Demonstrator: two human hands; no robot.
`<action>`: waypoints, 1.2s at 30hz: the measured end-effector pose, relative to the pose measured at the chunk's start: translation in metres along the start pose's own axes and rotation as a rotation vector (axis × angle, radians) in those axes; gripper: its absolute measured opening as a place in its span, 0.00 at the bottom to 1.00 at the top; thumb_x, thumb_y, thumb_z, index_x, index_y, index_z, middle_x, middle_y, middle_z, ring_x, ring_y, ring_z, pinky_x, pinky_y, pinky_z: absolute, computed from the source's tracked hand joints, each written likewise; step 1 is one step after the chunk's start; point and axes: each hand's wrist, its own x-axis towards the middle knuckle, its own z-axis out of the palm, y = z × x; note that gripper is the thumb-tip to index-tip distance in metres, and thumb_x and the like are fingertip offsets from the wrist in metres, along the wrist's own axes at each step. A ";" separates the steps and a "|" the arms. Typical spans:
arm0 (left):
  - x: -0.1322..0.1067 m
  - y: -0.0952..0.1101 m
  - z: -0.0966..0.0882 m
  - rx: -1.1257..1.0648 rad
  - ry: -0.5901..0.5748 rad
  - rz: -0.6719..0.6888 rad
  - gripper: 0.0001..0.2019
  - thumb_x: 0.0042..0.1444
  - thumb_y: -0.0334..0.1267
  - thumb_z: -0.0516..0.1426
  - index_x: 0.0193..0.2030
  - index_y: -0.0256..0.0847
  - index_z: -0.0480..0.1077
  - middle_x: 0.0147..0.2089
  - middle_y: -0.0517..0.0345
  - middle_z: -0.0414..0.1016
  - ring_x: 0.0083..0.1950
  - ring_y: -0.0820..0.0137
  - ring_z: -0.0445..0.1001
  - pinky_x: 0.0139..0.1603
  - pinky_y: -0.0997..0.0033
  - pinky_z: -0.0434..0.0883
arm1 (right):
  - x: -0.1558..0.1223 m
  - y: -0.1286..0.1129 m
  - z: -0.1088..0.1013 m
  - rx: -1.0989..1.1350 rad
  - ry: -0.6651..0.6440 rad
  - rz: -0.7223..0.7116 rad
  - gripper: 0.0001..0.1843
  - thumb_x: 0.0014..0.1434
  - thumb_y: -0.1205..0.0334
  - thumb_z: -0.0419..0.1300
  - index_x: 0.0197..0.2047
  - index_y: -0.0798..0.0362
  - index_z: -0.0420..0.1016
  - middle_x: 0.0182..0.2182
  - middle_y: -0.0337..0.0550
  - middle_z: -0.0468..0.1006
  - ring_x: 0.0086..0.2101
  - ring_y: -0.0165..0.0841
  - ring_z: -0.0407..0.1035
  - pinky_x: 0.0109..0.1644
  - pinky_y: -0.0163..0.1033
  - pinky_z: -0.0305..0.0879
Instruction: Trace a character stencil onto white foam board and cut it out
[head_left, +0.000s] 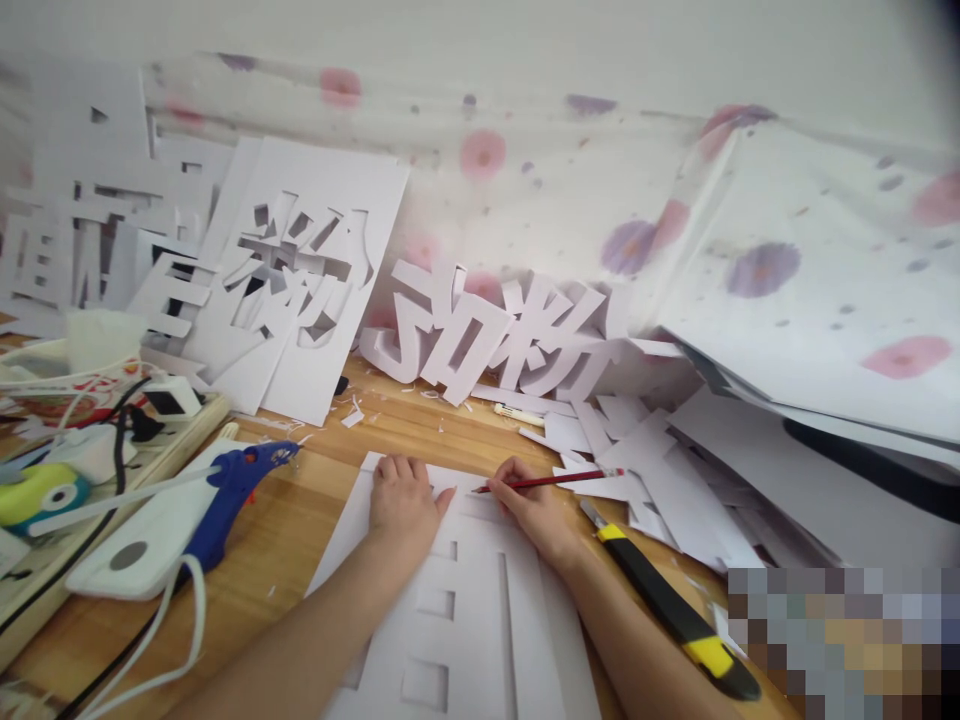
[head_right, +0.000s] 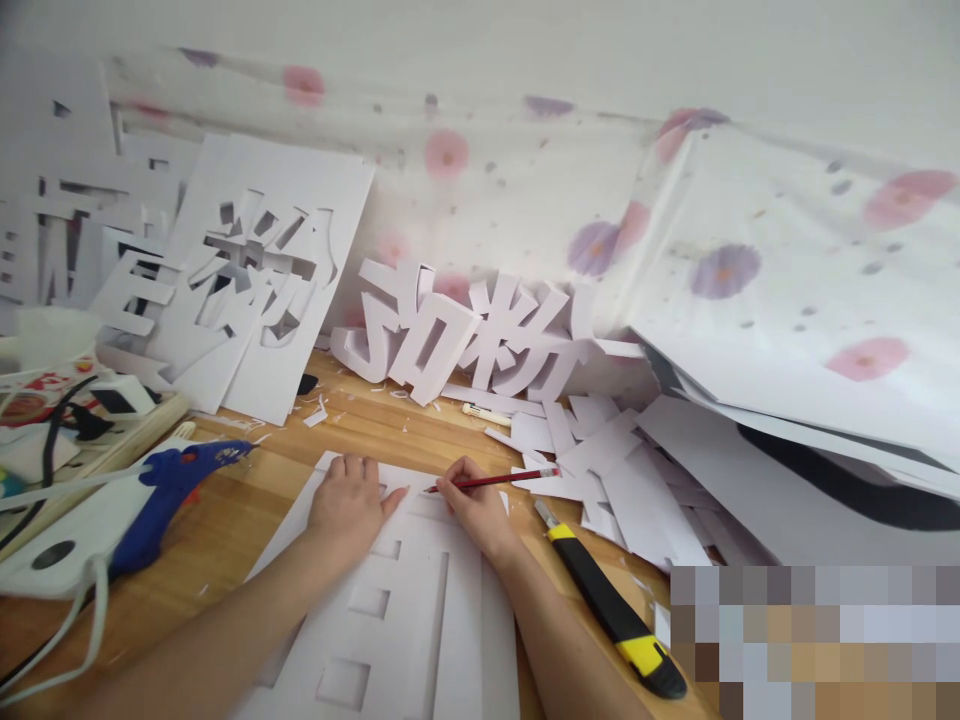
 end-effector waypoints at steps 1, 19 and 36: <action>0.000 0.000 0.001 -0.008 0.008 0.004 0.28 0.56 0.52 0.50 0.45 0.22 0.68 0.42 0.33 0.69 0.46 0.50 0.65 0.46 0.55 0.60 | 0.000 0.001 0.000 0.006 -0.008 -0.002 0.09 0.53 0.56 0.55 0.25 0.46 0.57 0.17 0.31 0.60 0.20 0.30 0.56 0.24 0.34 0.50; 0.003 -0.007 0.014 -0.252 0.103 0.333 0.06 0.58 0.36 0.51 0.38 0.39 0.68 0.40 0.52 0.68 0.45 0.62 0.64 0.44 0.63 0.64 | 0.000 0.005 0.005 -0.095 -0.049 -0.061 0.06 0.53 0.60 0.52 0.26 0.46 0.58 0.19 0.32 0.62 0.21 0.29 0.58 0.24 0.34 0.54; 0.003 -0.008 0.011 -0.310 0.041 0.316 0.12 0.58 0.37 0.52 0.47 0.47 0.70 0.43 0.53 0.66 0.46 0.63 0.63 0.46 0.64 0.62 | -0.008 -0.005 0.005 -0.435 -0.043 -0.179 0.04 0.53 0.64 0.51 0.28 0.48 0.61 0.24 0.35 0.68 0.27 0.31 0.62 0.30 0.36 0.56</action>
